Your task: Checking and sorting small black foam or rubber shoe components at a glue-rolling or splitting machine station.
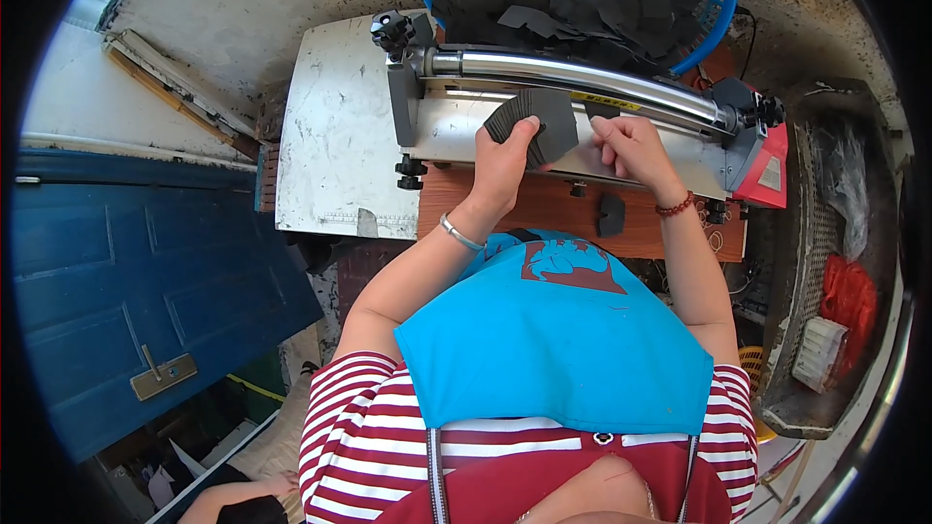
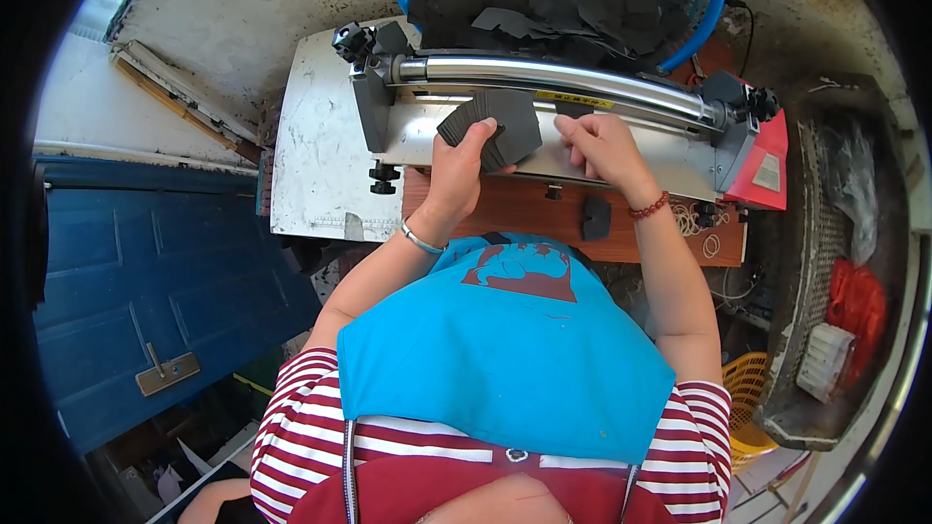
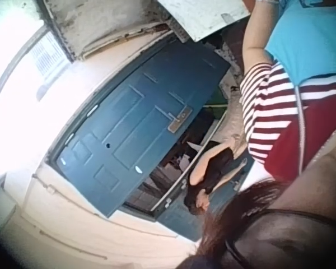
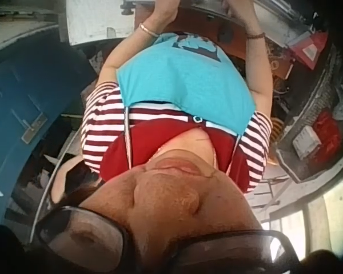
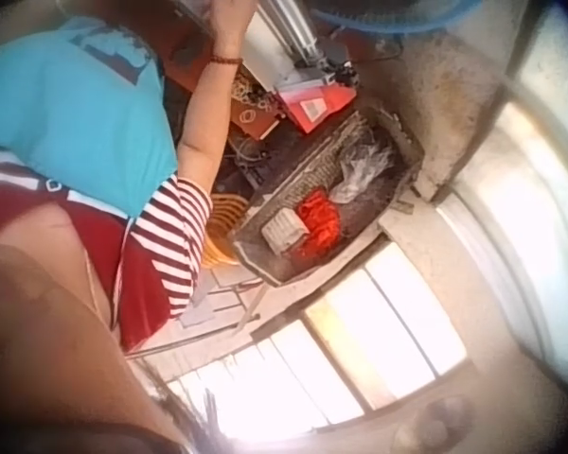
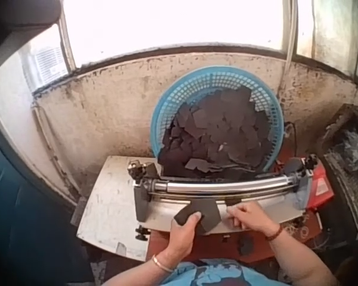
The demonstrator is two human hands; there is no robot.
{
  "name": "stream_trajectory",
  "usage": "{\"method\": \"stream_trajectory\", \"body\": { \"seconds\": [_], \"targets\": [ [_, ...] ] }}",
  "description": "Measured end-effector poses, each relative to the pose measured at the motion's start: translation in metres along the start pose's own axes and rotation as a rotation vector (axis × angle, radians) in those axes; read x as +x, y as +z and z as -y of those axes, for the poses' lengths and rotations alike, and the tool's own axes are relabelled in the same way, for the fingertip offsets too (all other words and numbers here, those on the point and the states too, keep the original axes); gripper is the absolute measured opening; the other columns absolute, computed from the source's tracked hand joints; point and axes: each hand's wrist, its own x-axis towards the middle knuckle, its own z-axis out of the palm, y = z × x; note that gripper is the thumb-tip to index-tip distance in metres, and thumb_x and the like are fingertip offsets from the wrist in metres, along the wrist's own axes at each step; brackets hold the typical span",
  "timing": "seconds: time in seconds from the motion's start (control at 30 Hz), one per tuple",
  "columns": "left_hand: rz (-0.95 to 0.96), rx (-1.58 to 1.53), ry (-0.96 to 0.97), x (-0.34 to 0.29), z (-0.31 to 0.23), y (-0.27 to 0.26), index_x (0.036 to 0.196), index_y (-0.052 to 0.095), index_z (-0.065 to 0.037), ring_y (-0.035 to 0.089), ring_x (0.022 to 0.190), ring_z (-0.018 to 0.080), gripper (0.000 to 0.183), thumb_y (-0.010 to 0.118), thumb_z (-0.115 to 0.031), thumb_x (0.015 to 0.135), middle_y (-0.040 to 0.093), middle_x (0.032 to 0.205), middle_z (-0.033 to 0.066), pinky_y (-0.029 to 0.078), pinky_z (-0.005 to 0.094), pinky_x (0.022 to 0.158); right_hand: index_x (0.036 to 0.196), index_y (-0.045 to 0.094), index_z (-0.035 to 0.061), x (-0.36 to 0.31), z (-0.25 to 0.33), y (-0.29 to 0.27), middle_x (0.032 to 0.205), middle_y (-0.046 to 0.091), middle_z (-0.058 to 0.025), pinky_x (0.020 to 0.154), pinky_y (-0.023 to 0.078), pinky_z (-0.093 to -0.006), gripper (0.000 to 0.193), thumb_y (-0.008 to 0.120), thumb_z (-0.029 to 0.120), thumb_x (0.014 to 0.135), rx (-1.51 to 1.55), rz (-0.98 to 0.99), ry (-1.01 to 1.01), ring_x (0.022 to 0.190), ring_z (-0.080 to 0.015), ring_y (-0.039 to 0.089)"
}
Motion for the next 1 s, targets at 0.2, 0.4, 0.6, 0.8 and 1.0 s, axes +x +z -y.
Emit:
{"method": "stream_trajectory", "body": {
  "seconds": [0.2, 0.4, 0.6, 0.8, 1.0],
  "targets": [
    [0.008, 0.023, 0.033, 0.001, 0.002, 0.001, 0.101, 0.062, -0.003, 0.065, 0.076, 0.0147, 0.015, 0.055, -0.013, 0.092, 0.066, 0.089, 0.0050, 0.055, 0.0289, 0.055, 0.082, 0.065, 0.0025, -0.007, 0.004, 0.025, 0.062, 0.059, 0.0006, 0.042, 0.037, -0.0166, 0.025, 0.064, 0.025, 0.092, 0.150, 0.137, -0.082, 0.045, -0.0029, 0.048],
    [0.032, -0.002, 0.012, 0.003, 0.005, -0.001, 0.099, 0.061, -0.003, 0.065, 0.074, 0.0154, 0.014, 0.055, -0.012, 0.091, 0.065, 0.088, 0.0057, 0.054, 0.0296, 0.054, 0.083, 0.065, 0.0045, -0.009, 0.002, 0.019, 0.062, 0.058, 0.0020, 0.042, 0.036, -0.0157, 0.024, 0.060, 0.025, 0.095, 0.150, 0.197, -0.058, 0.045, -0.0016, 0.046],
    [0.016, -0.020, 0.001, 0.003, 0.003, 0.000, 0.099, 0.061, -0.002, 0.065, 0.073, 0.0154, 0.014, 0.055, -0.012, 0.090, 0.065, 0.087, 0.0060, 0.054, 0.0298, 0.054, 0.081, 0.067, 0.0043, -0.010, 0.002, 0.016, 0.060, 0.056, 0.0030, 0.044, 0.037, -0.0182, 0.027, 0.059, 0.027, 0.094, 0.080, 0.188, -0.062, 0.046, -0.0026, 0.046],
    [0.014, 0.027, 0.025, 0.003, 0.005, -0.002, 0.098, 0.062, -0.002, 0.065, 0.072, 0.0141, 0.013, 0.055, -0.010, 0.090, 0.066, 0.087, 0.0052, 0.055, 0.0287, 0.053, 0.077, 0.065, 0.0047, -0.011, 0.002, 0.014, 0.058, 0.055, 0.0033, 0.044, 0.036, -0.0181, 0.029, 0.059, 0.027, 0.093, 0.058, 0.174, -0.067, 0.045, -0.0025, 0.045],
    [-0.022, 0.094, 0.032, 0.002, 0.002, -0.002, 0.101, 0.063, -0.002, 0.066, 0.071, 0.0135, 0.015, 0.057, -0.011, 0.090, 0.067, 0.089, 0.0061, 0.055, 0.0278, 0.050, 0.074, 0.064, 0.0054, -0.011, -0.001, -0.002, 0.056, 0.053, 0.0041, 0.043, 0.035, -0.0179, 0.029, 0.060, 0.028, 0.093, 0.064, 0.149, -0.015, 0.045, -0.0023, 0.044]
  ]
}}
